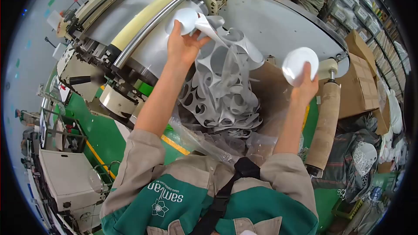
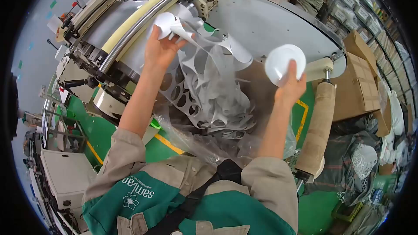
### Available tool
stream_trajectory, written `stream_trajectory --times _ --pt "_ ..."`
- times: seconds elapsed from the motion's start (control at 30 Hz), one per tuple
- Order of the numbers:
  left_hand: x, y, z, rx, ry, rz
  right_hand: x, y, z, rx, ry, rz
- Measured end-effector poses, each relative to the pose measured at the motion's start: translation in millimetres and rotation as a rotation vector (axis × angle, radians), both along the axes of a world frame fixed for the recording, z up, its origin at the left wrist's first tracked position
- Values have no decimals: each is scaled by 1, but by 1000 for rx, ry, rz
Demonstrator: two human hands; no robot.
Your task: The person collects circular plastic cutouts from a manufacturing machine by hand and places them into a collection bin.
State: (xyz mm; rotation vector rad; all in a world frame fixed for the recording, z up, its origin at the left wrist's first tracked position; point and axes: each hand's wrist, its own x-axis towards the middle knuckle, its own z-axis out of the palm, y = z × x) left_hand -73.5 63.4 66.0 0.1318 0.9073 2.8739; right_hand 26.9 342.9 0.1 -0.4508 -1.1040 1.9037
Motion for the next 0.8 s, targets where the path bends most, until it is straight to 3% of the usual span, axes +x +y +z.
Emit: stream_trajectory --times 0.03,0.1,0.17,0.23,0.27,0.4,0.5,0.53,0.57,0.63,0.7,0.8 --pt "-2 4 9 -11 -6 22 11 15 -2 -32 70 -38" --pt "-12 8 16 -44 55 33 27 42 -28 -186 58 146" --pt "-14 12 28 -90 89 13 35 57 -75 -356 -16 431" --pt "-9 18 46 -89 107 -22 35 47 -122 -310 145 696" --pt "-7 20 54 -81 110 -46 33 30 -113 -233 235 872" --pt "-6 26 75 -78 140 -108 -10 -9 -64 78 88 1132" --pt "-12 24 91 -64 163 -69 -33 -26 -30 325 -241 1213" --pt "-21 17 93 -64 209 -68 -36 -32 -26 244 -106 1232" --pt "-25 10 95 -42 221 -68 -34 -32 -22 298 -90 1074" --pt "-38 -8 98 -92 211 12 -35 -12 -35 176 -30 845" --pt "-34 -16 104 -97 208 101 -24 4 -39 -164 137 716" --pt "-38 -23 105 -144 238 121 -15 42 -86 -345 157 463"
